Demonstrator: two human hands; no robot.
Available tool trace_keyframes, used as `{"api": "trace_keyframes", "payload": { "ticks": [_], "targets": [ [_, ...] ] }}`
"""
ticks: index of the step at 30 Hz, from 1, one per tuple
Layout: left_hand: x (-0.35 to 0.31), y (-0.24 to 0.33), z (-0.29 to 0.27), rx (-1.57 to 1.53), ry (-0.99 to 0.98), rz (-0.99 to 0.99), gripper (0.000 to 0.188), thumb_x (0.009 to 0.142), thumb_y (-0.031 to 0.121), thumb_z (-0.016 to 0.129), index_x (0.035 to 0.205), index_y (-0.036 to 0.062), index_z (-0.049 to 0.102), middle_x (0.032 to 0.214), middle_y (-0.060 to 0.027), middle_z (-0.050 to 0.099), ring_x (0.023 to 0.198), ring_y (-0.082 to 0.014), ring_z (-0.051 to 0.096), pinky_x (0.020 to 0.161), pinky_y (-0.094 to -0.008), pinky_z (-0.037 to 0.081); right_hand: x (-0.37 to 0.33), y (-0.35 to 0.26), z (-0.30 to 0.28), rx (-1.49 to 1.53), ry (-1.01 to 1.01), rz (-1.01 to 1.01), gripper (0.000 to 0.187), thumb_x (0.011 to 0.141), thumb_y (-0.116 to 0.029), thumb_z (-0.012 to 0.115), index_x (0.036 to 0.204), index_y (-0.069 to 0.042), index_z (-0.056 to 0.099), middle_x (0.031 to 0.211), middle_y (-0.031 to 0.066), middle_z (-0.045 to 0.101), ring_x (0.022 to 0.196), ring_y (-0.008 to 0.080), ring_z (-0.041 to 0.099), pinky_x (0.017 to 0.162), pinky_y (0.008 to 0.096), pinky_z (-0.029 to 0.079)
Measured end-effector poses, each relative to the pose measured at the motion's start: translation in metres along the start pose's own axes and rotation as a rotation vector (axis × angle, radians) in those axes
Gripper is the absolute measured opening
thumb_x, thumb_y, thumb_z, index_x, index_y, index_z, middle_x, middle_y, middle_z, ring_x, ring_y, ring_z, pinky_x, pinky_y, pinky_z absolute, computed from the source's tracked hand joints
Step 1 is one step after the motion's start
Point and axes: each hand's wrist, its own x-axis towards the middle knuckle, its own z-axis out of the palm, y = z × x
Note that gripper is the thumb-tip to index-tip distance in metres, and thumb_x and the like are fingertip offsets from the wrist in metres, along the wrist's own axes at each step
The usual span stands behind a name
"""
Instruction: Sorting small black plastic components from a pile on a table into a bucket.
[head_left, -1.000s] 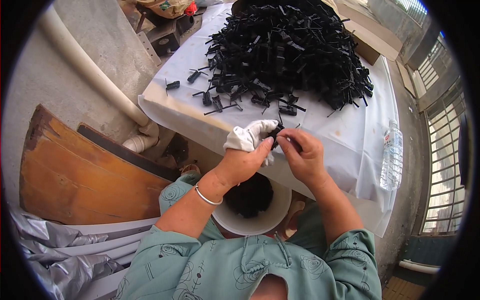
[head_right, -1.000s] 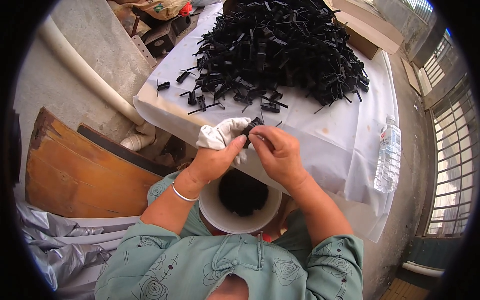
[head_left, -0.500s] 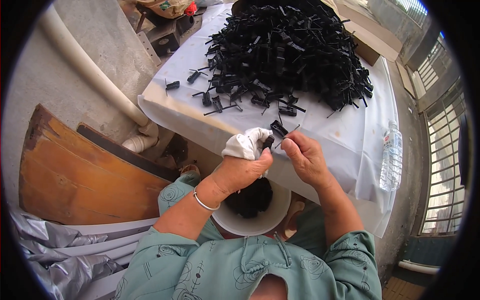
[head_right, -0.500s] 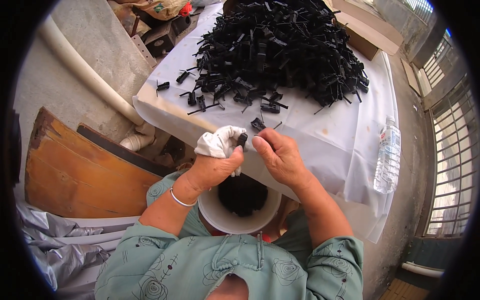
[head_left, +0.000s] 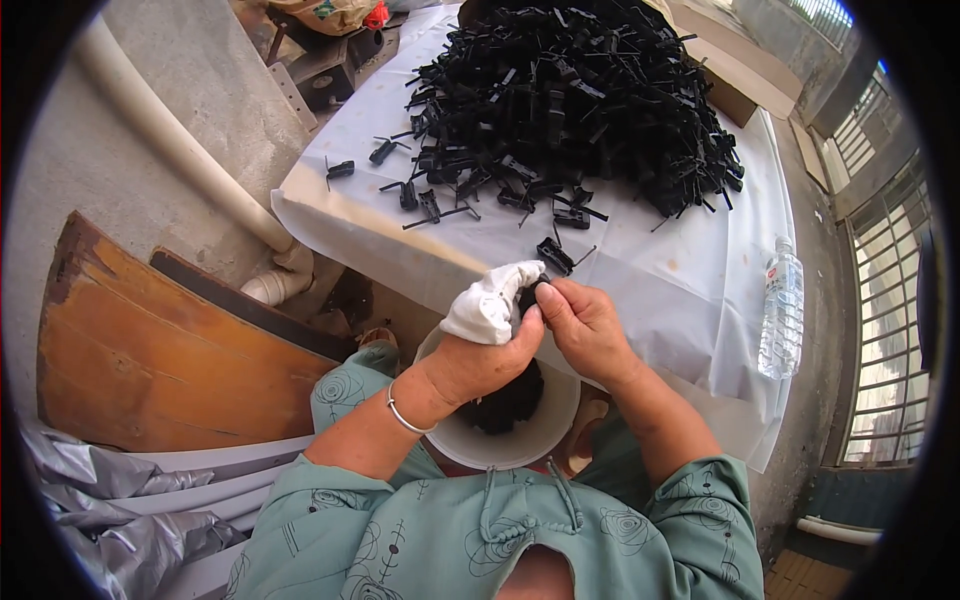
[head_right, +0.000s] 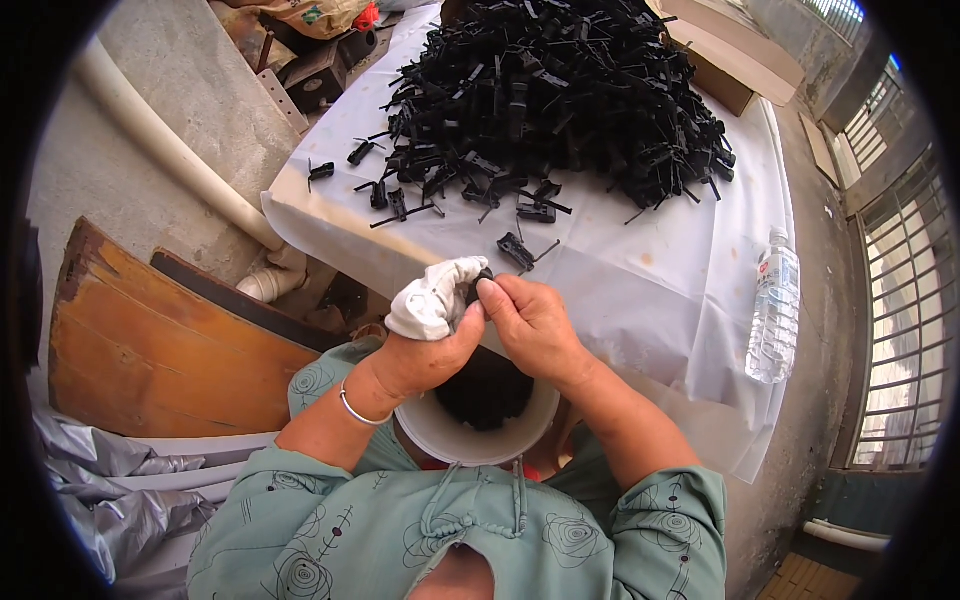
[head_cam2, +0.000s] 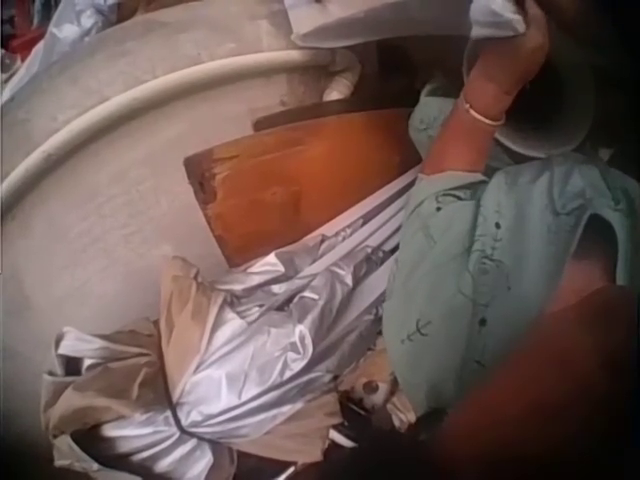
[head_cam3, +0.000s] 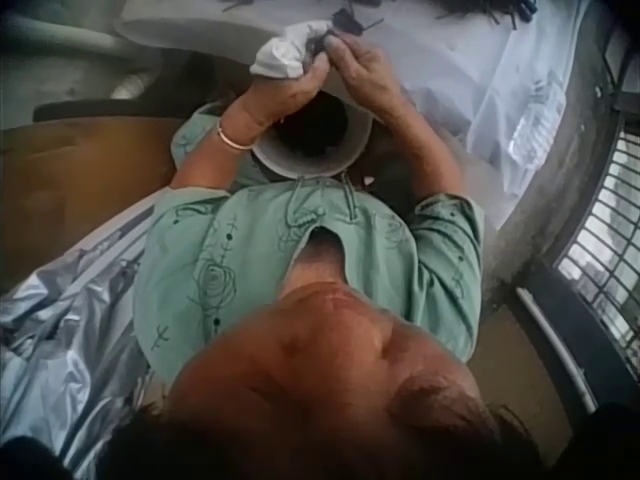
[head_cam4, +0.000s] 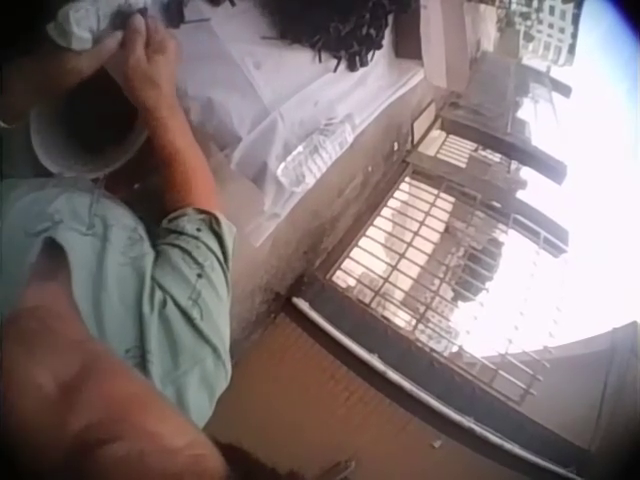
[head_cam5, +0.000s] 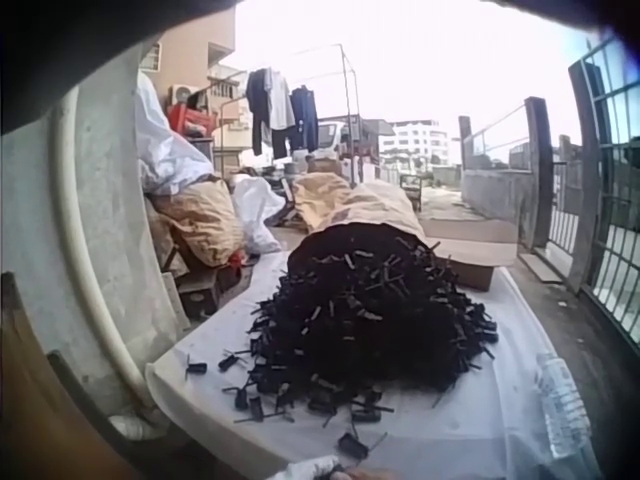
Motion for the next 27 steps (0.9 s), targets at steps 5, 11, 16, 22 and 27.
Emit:
{"api": "trace_keyframes", "payload": {
  "ticks": [5,11,16,22,27],
  "targets": [
    [0.004,0.011,-0.004,-0.392,-0.041,-0.235,0.034,0.083,0.007,0.062,0.111,-0.0011,0.046,0.090,-0.0039,0.057,0.068,-0.0057,0.050,0.058,-0.0190,0.044,0.000,0.000,-0.015,-0.003,0.058,-0.057,0.020,0.091,-0.019,0.051,0.085,0.000,0.056,0.067,-0.0023,0.050,0.061,0.0061,0.043,0.054,0.0228,0.038],
    [0.008,0.019,-0.014,-0.600,-0.060,-0.448,0.025,0.085,0.007,0.059,0.106,0.0015,0.047,0.081,-0.0006,0.055,0.062,-0.0042,0.047,0.052,-0.0190,0.040,-0.001,-0.007,-0.026,-0.338,-0.089,-0.073,0.015,0.082,-0.013,0.060,0.090,-0.001,0.060,0.066,0.0095,0.054,0.056,0.0165,0.049,0.053,0.0286,0.040],
    [0.009,0.012,-0.018,-0.691,-0.034,-0.467,0.024,0.088,0.007,0.055,0.109,0.0022,0.045,0.080,-0.0001,0.054,0.059,-0.0037,0.045,0.049,-0.0190,0.038,-0.003,-0.016,-0.031,-0.259,-0.007,-0.246,0.013,0.078,-0.009,0.063,0.090,-0.003,0.061,0.066,0.0099,0.055,0.056,0.0164,0.052,0.052,0.0286,0.041],
    [0.010,0.015,-0.014,-0.583,-0.098,-0.410,0.031,0.090,0.008,0.046,0.120,0.0027,0.040,0.084,-0.0025,0.055,0.057,-0.0043,0.043,0.051,-0.0176,0.037,-0.003,-0.008,-0.030,-0.344,-0.006,-0.378,0.010,0.076,-0.007,0.065,0.084,-0.001,0.062,0.064,0.0072,0.055,0.055,0.0151,0.051,0.051,0.0268,0.041],
    [0.006,0.019,-0.014,-0.399,-0.353,-0.331,0.033,0.087,0.008,0.040,0.120,0.0006,0.040,0.086,-0.0026,0.051,0.058,-0.0034,0.041,0.052,-0.0182,0.037,-0.004,-0.012,-0.018,-0.178,0.031,-0.083,0.011,0.079,-0.008,0.066,0.076,-0.001,0.058,0.061,0.0033,0.051,0.053,0.0119,0.044,0.050,0.0236,0.038]
  ]
}}
